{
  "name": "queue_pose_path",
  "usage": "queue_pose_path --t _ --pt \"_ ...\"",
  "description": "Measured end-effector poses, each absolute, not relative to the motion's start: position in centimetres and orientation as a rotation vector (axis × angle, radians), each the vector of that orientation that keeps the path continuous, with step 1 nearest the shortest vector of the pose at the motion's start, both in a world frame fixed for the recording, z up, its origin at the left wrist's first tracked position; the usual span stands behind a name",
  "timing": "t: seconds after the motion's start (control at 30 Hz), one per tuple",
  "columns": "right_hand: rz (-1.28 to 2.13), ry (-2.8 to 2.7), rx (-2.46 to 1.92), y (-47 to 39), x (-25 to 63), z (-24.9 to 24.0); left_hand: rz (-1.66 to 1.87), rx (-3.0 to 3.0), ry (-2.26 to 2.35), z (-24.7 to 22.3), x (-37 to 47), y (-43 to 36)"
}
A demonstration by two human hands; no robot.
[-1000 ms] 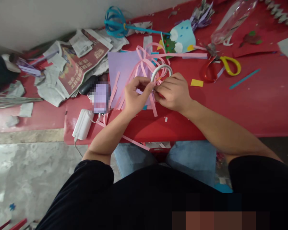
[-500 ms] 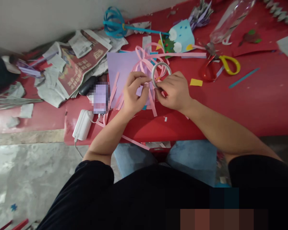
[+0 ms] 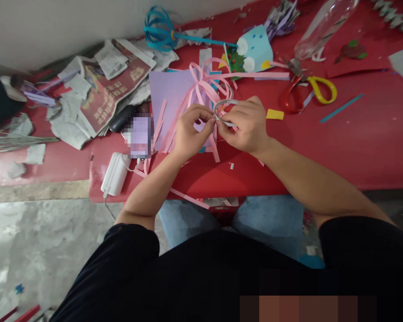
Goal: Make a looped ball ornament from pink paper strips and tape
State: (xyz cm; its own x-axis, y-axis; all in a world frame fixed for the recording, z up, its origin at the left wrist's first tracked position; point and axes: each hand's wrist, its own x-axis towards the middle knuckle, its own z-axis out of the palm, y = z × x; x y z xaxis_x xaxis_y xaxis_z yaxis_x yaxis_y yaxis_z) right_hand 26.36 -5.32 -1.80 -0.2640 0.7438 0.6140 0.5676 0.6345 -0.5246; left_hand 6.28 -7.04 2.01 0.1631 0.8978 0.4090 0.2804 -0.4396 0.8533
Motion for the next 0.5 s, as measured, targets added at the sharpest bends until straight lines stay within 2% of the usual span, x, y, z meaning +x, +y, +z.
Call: queue_pose_path --t 0.23,0.5 --pt "0.276 -1.869 -1.027 -5.7 26.3 -2.1 1.285 1.408 0.874 1.1 7.4 -6.7" --pt "0.13 -1.719 -1.114 -4.5 29.0 -0.5 1.458 0.799 1.148 1.1 1.7 -1.5"
